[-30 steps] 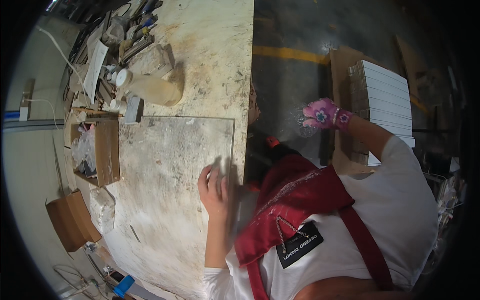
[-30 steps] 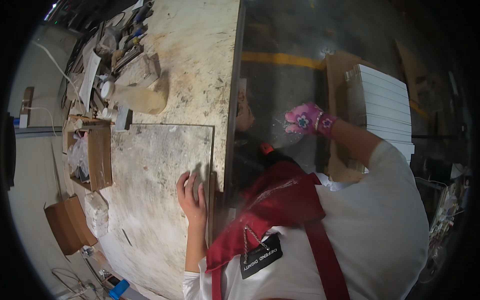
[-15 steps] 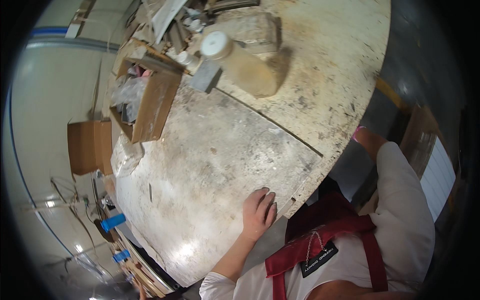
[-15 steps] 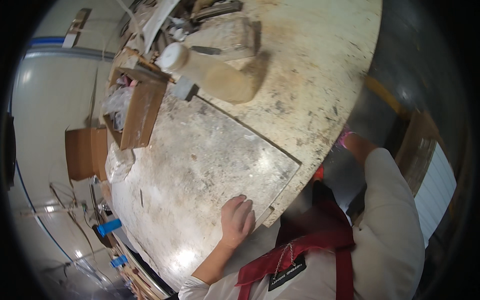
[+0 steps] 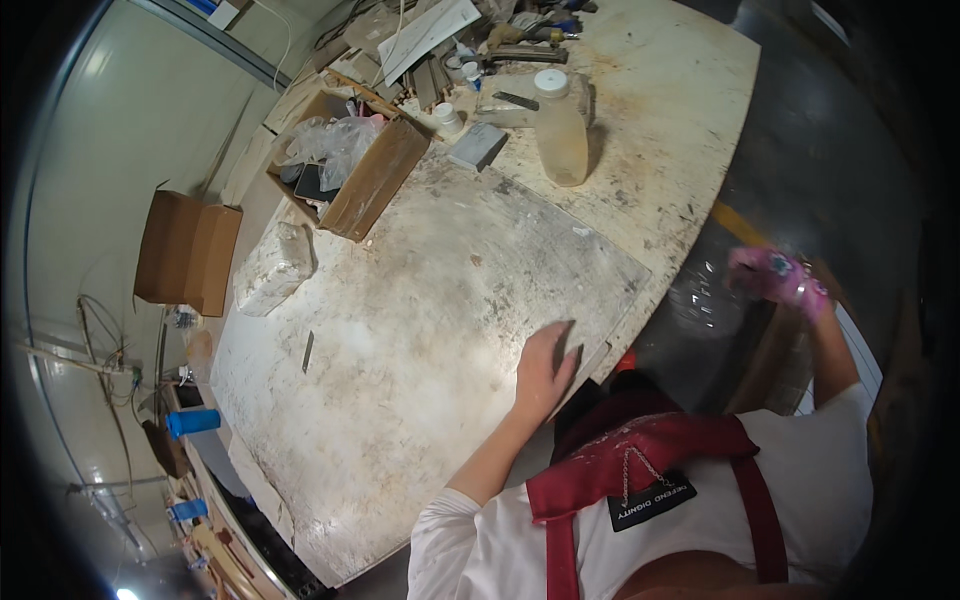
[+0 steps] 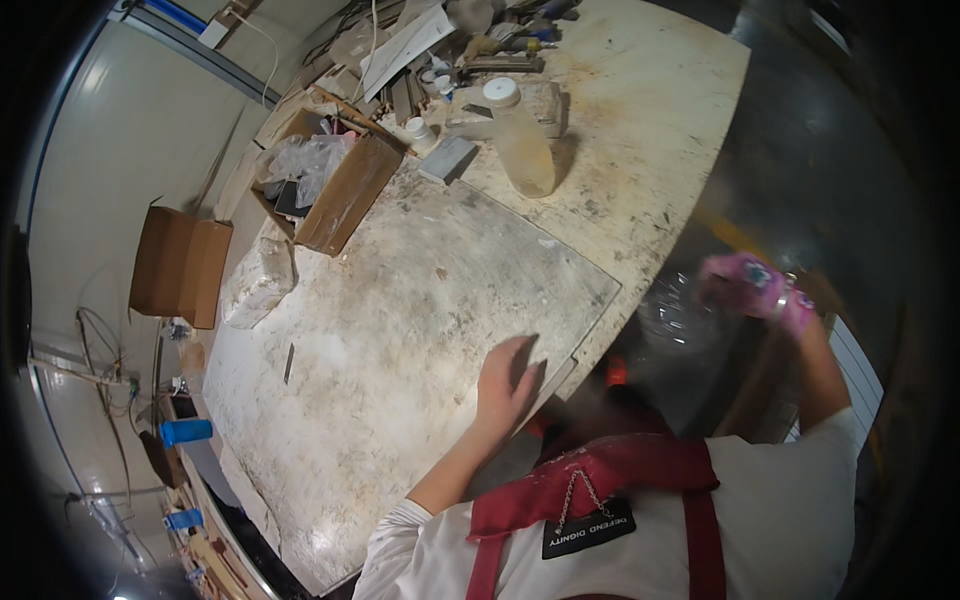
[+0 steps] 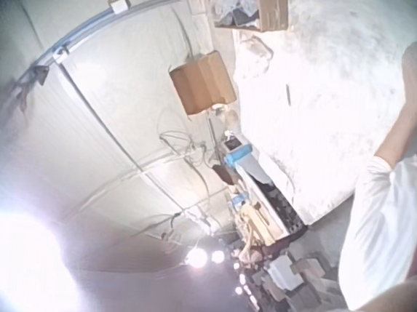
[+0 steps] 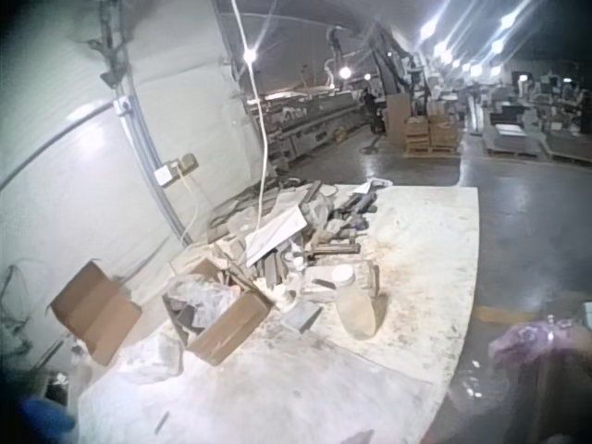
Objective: The person retrieves a plastic bottle from a storage area and places it on a workbench. They use a utility knife to cut the bottle in half, then use scissors to trim the edges of the cut plastic piece.
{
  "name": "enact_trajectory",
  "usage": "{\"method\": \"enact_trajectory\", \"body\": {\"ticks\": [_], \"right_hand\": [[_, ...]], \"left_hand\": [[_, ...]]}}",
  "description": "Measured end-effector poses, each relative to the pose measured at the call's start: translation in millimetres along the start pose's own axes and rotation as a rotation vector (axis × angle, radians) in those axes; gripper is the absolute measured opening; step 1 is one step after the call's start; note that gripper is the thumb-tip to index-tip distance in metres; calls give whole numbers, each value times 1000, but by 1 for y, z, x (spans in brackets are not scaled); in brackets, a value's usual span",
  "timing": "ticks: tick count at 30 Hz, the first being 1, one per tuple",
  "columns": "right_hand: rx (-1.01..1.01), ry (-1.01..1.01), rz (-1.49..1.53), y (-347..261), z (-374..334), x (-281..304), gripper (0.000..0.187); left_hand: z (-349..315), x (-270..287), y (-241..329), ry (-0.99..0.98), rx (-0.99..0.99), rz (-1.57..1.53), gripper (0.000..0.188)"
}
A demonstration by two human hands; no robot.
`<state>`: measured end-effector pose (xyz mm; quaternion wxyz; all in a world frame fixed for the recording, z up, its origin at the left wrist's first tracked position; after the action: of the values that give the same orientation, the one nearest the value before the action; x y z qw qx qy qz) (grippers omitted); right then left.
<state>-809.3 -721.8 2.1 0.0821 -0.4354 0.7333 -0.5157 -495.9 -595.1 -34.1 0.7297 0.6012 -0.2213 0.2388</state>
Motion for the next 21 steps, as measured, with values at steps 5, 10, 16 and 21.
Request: {"method": "enact_trajectory", "body": {"ticks": [5, 10, 16, 21], "right_hand": [[621, 284, -588, -110, 39, -128, 31], [791, 303, -1002, -205, 48, -251, 37], [875, 155, -782, -240, 72, -294, 37], [751, -88, -260, -269, 107, -293, 39]], "left_hand": [[-4, 53, 14, 135, 28, -232, 88], [-40, 130, -13, 203, 23, -26, 118], [-80, 180, -37, 317, 249, -358, 111], [-80, 200, -62, 354, 336, -635, 96]]}}
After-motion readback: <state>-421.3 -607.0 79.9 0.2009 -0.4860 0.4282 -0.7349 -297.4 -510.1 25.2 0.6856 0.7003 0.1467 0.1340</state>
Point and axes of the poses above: each hand's wrist, its own z-axis towards the middle knuckle, its own x-axis out of the back of the hand, y = z × x, the point moved 9 cm from there along z, towards the middle knuckle, and after that the axes turned 1 degree about -y, right-handed, at the moved point
